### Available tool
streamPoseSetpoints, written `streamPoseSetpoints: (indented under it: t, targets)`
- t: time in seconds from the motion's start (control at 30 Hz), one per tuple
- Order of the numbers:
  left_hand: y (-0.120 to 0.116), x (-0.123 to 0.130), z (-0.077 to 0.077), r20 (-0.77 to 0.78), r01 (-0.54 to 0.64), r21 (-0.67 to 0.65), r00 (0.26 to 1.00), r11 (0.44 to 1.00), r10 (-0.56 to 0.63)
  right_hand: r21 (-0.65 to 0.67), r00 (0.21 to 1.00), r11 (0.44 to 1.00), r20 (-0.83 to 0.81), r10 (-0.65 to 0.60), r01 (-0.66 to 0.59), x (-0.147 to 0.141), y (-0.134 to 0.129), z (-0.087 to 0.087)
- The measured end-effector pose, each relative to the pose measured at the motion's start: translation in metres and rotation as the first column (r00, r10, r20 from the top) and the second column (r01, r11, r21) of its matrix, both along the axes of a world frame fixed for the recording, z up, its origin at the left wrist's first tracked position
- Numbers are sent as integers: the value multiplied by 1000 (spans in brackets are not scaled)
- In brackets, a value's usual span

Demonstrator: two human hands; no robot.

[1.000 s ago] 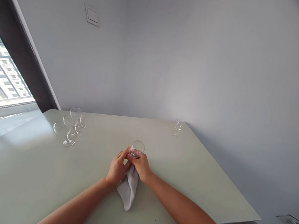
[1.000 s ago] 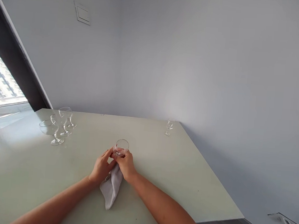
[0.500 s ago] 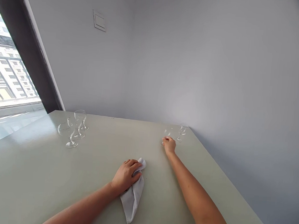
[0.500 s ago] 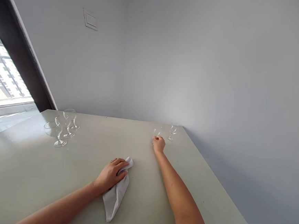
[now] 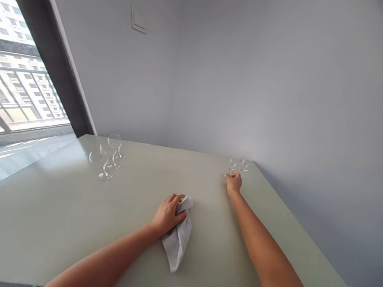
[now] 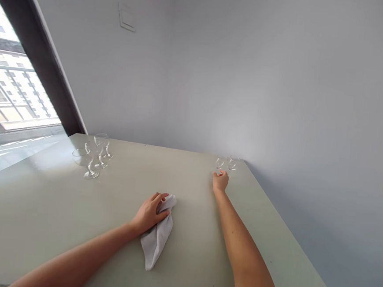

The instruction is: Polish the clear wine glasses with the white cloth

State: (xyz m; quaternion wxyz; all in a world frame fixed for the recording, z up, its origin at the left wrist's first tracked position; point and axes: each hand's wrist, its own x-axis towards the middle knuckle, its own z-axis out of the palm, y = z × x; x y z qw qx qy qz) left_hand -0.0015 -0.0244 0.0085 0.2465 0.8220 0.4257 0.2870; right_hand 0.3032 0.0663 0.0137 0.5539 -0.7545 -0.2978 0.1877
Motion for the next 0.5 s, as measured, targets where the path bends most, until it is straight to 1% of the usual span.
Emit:
streamPoseSetpoints:
  t: [0.03,0.1,0.17,0.2,0.23,0.27,0.3,0.33,0.37,0.4,0.43,0.47,0.5]
  targets:
    - [1,0,-1,11,-24,-22,1000,999,24,-8,999,999,-9,33,-33,-8,-9,1]
    - [3,-1,-3,42,-52,-74,998,996,55,-22,987,988,-37,154,-155,-29,-29,3]
    - [7,-2,-4,121,-87,-143,987,986,105,-37,945,947,-76,317,-321,-58,-52,5]
    - [8,-2,-4,190,-117,-188,970,975,153,-48,909,910,-95,405,-411,-74,-64,6]
    - [10,-2,-4,274,-142,-246,939,959,209,-60,863,864,-111,492,-500,-91,-77,7]
    - [11,-2,-3,367,-145,-317,892,937,262,-71,799,798,-119,589,-599,-108,-89,8]
    - [11,-2,-2,460,-115,-396,834,911,305,-84,696,691,-97,711,-718,-124,-100,10]
    - [11,-2,1,542,-51,-467,772,883,332,-72,608,604,-37,793,-793,-139,-110,11]
    - [10,-2,3,608,35,-521,717,853,342,-52,545,545,30,838,-837,-153,-118,11]
    - [9,-2,6,656,127,-551,677,825,333,-29,513,516,80,855,-856,-164,-123,11]
    - [8,-2,9,689,213,-558,657,802,306,4,518,521,103,849,-854,-173,-127,10]
    - [8,-2,13,709,276,-549,653,789,264,38,545,544,86,834,-838,-179,-128,9]
    - [9,-4,16,718,298,-524,659,798,225,68,584,581,33,811,-811,-182,-127,6]
